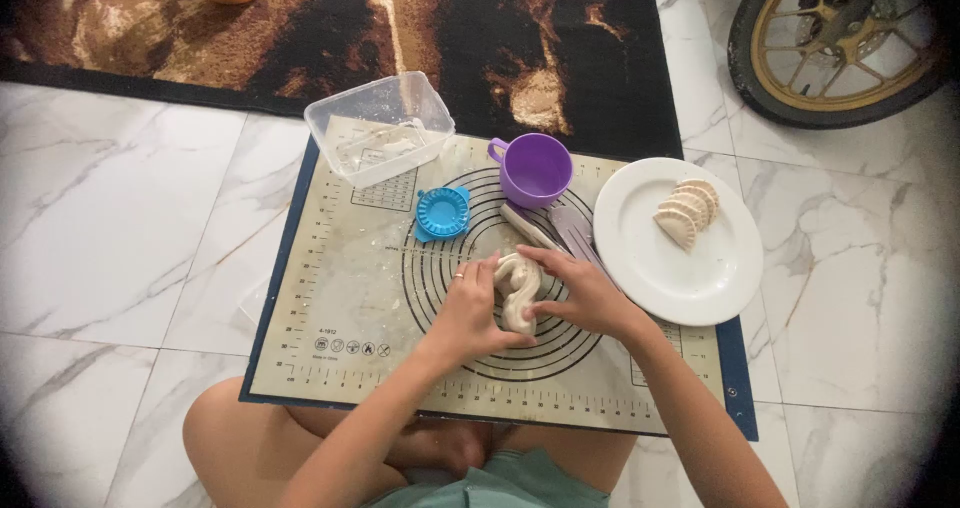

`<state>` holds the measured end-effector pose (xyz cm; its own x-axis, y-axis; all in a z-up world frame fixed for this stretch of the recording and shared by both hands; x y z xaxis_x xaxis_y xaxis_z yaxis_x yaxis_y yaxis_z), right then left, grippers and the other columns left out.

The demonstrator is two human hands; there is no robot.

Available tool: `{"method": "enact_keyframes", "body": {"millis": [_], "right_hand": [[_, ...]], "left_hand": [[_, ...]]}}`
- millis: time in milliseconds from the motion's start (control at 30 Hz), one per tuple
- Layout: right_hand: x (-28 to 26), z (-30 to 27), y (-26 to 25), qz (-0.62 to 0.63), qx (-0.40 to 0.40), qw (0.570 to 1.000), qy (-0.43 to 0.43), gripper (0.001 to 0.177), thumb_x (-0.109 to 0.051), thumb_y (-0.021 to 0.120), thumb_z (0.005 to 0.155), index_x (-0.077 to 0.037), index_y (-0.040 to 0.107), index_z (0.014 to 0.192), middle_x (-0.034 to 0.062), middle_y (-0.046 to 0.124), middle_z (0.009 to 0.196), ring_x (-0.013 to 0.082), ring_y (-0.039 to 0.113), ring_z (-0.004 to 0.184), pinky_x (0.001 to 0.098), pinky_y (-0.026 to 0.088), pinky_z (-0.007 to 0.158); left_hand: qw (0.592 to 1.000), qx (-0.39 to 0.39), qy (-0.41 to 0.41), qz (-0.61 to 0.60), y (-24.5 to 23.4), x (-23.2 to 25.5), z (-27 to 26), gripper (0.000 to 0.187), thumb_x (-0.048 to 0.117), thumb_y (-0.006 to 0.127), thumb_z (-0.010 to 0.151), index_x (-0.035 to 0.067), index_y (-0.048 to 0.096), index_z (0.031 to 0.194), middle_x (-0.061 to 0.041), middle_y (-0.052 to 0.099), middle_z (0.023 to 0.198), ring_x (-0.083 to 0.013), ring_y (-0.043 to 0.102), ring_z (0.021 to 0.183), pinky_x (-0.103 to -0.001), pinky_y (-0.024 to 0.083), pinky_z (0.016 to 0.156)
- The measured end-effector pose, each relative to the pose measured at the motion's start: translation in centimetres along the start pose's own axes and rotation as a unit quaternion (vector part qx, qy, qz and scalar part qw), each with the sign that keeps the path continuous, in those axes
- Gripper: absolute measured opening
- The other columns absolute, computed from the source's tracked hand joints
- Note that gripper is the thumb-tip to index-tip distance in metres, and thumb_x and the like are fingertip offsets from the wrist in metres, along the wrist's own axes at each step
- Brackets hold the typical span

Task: Kneading, rolling, and cutting dough on a silicone mat

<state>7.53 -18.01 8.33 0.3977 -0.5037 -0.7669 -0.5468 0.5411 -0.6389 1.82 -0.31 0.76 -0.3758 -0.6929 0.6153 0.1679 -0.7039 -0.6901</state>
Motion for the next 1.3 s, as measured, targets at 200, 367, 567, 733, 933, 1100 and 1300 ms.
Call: {"method": "enact_keyframes", "body": {"millis": [200, 367, 567, 733, 933, 1100, 1300], "right_hand": [[-1.2, 1.0, 0.2, -0.032, -0.079, 0.996, -0.011, 0.097, -0.019, 0.089, 0.072, -0.001, 0.036, 0.152, 0.0359, 0.053, 0.141, 0.0541, 0.052, 0.130, 0.0625, 0.042, 0.111], [3.2, 1.7, 3.2, -0.036, 0.026, 0.999, 0.003, 0.085, -0.029, 0.095, 0.067, -0.010, 0.053, 0.138, 0.0159, 0.070, 0.125, 0.0369, 0.064, 0.121, 0.0494, 0.050, 0.104], [3.6, 2.4, 3.4, -0.008, 0.078, 0.995, 0.061, 0.075, -0.032, 0.095, 0.065, -0.020, 0.061, 0.131, 0.0051, 0.076, 0.114, 0.0295, 0.070, 0.114, 0.0441, 0.055, 0.099], [2.5, 3.1, 3.3, 0.020, 0.093, 0.993, 0.071, 0.066, -0.022, 0.093, 0.066, -0.017, 0.066, 0.125, 0.0100, 0.077, 0.109, 0.0340, 0.071, 0.110, 0.0464, 0.056, 0.095], [3.6, 3.5, 3.8, 0.036, 0.125, 0.986, 0.101, 0.050, -0.016, 0.088, 0.067, -0.018, 0.072, 0.115, 0.0116, 0.079, 0.097, 0.0378, 0.072, 0.104, 0.0489, 0.055, 0.088], [5.7, 3.7, 5.1, 0.041, 0.169, 0.978, 0.117, 0.043, -0.022, 0.092, 0.064, -0.024, 0.077, 0.105, 0.0076, 0.078, 0.086, 0.0344, 0.074, 0.096, 0.0458, 0.055, 0.082], [4.8, 2.9, 6.0, 0.004, 0.249, 0.964, 0.089, 0.039, -0.018, 0.088, 0.066, -0.026, 0.077, 0.102, 0.0071, 0.079, 0.088, 0.0346, 0.073, 0.095, 0.0471, 0.056, 0.081]], "left_hand": [[0.969, -0.152, -0.035, -0.192, -3.1, -4.0, 0.5, 0.084, 0.025, 0.094, 0.066, -0.006, 0.058, 0.135, -0.026, 0.065, 0.122, -0.0403, 0.061, 0.124, -0.042, 0.047, 0.109], [0.964, -0.186, -0.043, -0.184, -5.0, -2.3, 0.8, 0.099, 0.038, 0.091, 0.070, -0.005, 0.045, 0.146, -0.026, 0.060, 0.133, -0.0385, 0.056, 0.131, -0.044, 0.042, 0.113], [0.978, -0.152, -0.024, -0.142, -1.0, -5.2, 0.6, 0.095, 0.037, 0.092, 0.069, -0.001, 0.047, 0.143, -0.018, 0.061, 0.125, -0.0363, 0.057, 0.125, -0.045, 0.045, 0.111], [0.984, -0.115, -0.020, -0.135, -0.8, -5.6, 1.0, 0.080, 0.040, 0.090, 0.072, -0.002, 0.056, 0.131, -0.017, 0.066, 0.113, -0.0363, 0.063, 0.114, -0.045, 0.051, 0.103], [0.983, -0.076, -0.078, -0.145, 0.1, -6.3, 1.6, 0.065, 0.033, 0.095, 0.066, 0.007, 0.068, 0.119, -0.010, 0.073, 0.105, -0.0319, 0.069, 0.105, -0.042, 0.056, 0.093], [0.980, -0.020, -0.123, -0.156, 0.5, -6.1, 2.0, 0.052, 0.034, 0.096, 0.061, 0.014, 0.074, 0.103, -0.007, 0.075, 0.089, -0.0320, 0.072, 0.094, -0.044, 0.060, 0.081], [0.980, 0.057, -0.115, -0.151, 1.2, -5.9, 1.3, 0.036, 0.024, 0.095, 0.063, 0.015, 0.076, 0.093, -0.007, 0.075, 0.080, -0.0337, 0.073, 0.087, -0.042, 0.059, 0.076]]}}
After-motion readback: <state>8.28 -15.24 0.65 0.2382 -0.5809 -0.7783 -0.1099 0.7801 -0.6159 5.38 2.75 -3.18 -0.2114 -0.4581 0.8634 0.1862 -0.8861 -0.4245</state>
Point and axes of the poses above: each hand's wrist, its own z-axis towards the middle knuckle, its own y-axis out of the palm, x = y × z, the point moved 2 cm from there along z, towards the middle knuckle
